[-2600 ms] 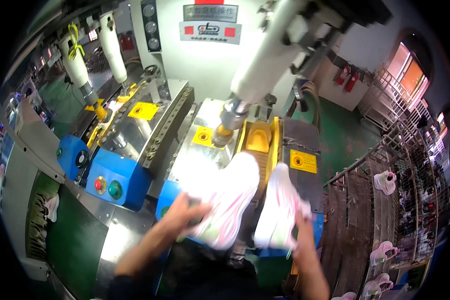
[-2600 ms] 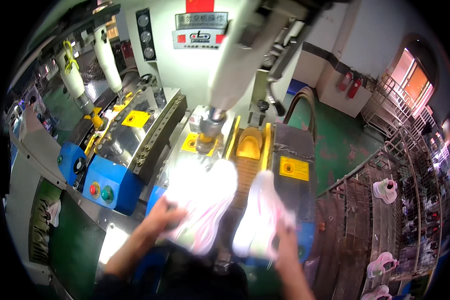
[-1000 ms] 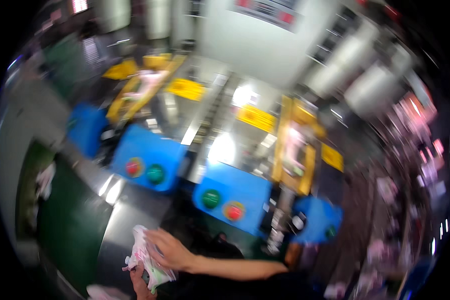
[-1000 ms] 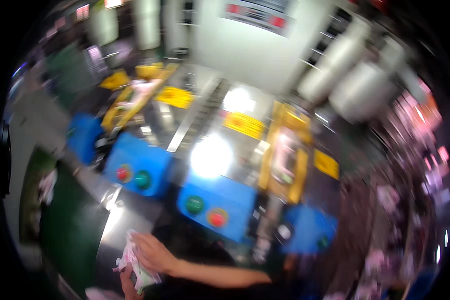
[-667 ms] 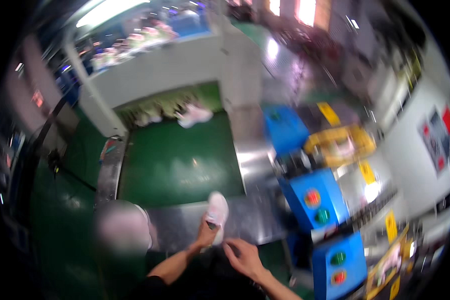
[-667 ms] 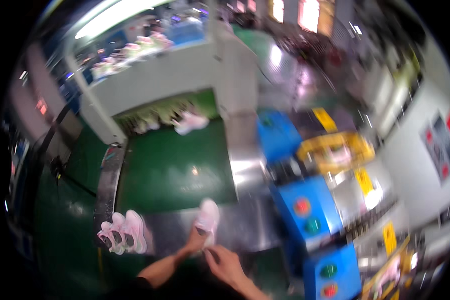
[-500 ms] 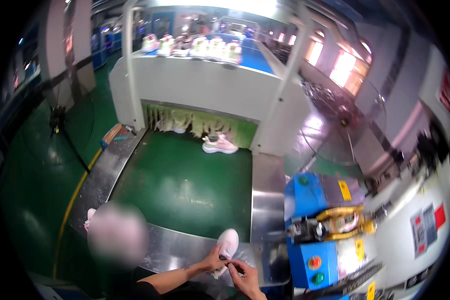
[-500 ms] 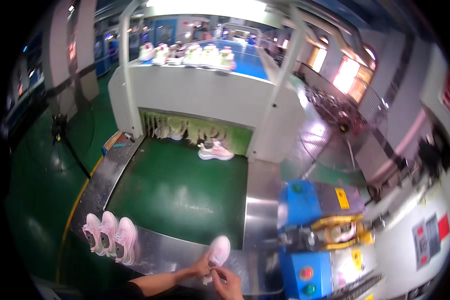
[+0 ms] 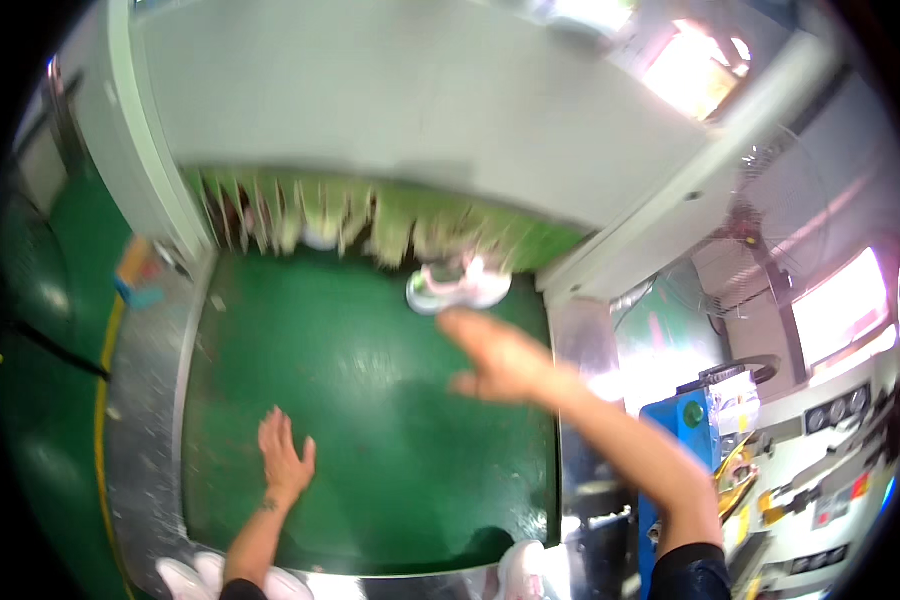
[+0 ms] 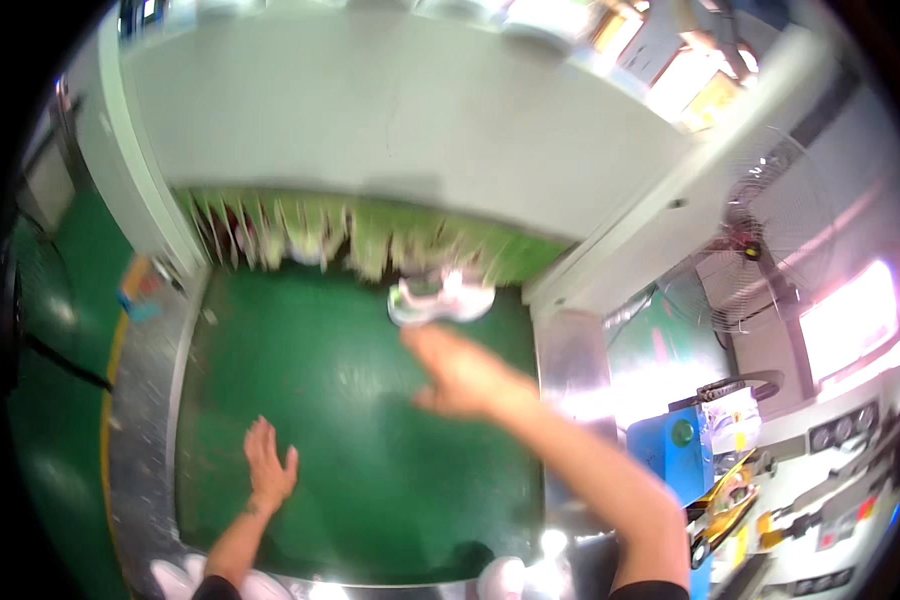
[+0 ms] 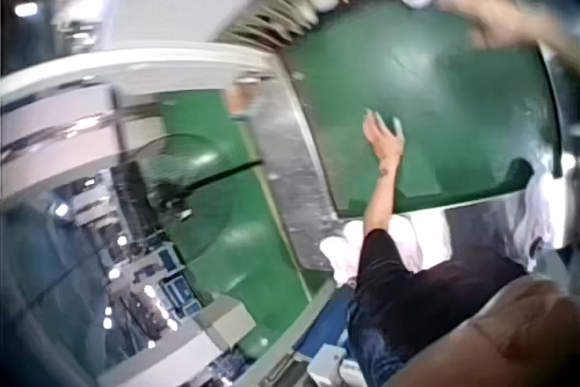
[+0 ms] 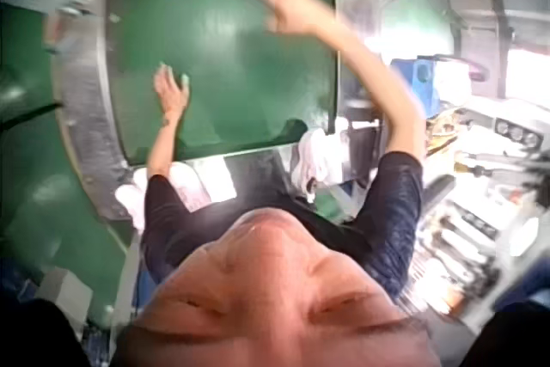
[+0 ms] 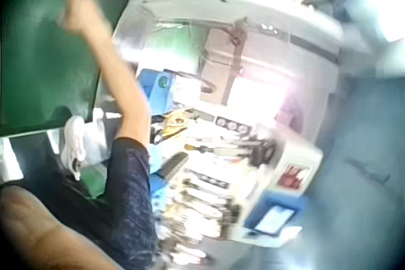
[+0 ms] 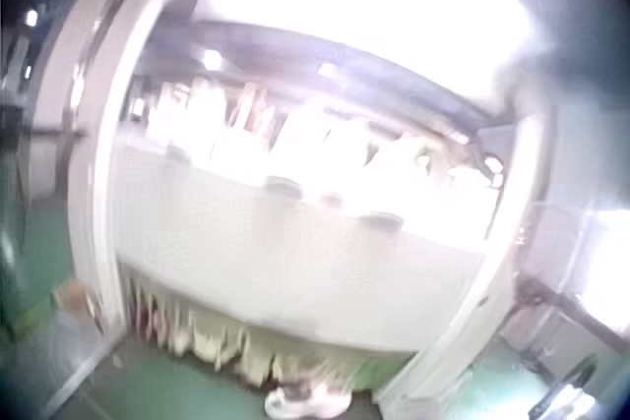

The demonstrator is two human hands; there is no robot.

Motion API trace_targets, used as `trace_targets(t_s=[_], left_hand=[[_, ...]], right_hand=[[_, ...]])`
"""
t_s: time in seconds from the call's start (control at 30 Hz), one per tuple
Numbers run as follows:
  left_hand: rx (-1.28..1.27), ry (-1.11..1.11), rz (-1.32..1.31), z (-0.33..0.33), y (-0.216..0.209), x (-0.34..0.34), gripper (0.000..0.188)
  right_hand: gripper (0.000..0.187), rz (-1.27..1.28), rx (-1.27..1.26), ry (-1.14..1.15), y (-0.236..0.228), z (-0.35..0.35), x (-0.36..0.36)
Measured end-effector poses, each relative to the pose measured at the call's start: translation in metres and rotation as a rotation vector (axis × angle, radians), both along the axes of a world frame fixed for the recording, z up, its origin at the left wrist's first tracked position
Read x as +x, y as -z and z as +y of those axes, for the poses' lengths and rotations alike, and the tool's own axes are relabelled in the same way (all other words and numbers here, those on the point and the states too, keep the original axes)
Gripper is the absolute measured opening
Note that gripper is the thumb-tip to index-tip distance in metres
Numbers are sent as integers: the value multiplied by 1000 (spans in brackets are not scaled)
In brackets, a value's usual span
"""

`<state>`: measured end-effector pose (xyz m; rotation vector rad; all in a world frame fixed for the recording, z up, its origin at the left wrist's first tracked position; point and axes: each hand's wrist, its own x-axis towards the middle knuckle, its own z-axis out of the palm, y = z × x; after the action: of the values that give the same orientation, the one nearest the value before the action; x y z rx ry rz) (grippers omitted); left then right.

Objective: The person takes shoes from a conveyor belt, inserts shoe lasts into them, positions the shoes into a pressing machine to operate it, and places them into a conveyor tunnel.

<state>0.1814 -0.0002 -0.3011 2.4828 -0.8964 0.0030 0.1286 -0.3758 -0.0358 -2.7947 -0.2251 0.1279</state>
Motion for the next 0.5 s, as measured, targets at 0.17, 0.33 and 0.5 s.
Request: trace_targets(t_s=[0.17, 0.33, 0.5], left_hand=[[-240, 33, -133, -65, -76, 76, 48], [-190, 12, -97, -2, -79, 51, 47], [-109, -34, -74, -24, -70, 52, 48]], right_hand=[[69, -31, -620, 190, -14, -176, 118], [54, 26, -591, 357, 19, -80, 82], [51, -74, 215, 845, 35, 82, -104]])
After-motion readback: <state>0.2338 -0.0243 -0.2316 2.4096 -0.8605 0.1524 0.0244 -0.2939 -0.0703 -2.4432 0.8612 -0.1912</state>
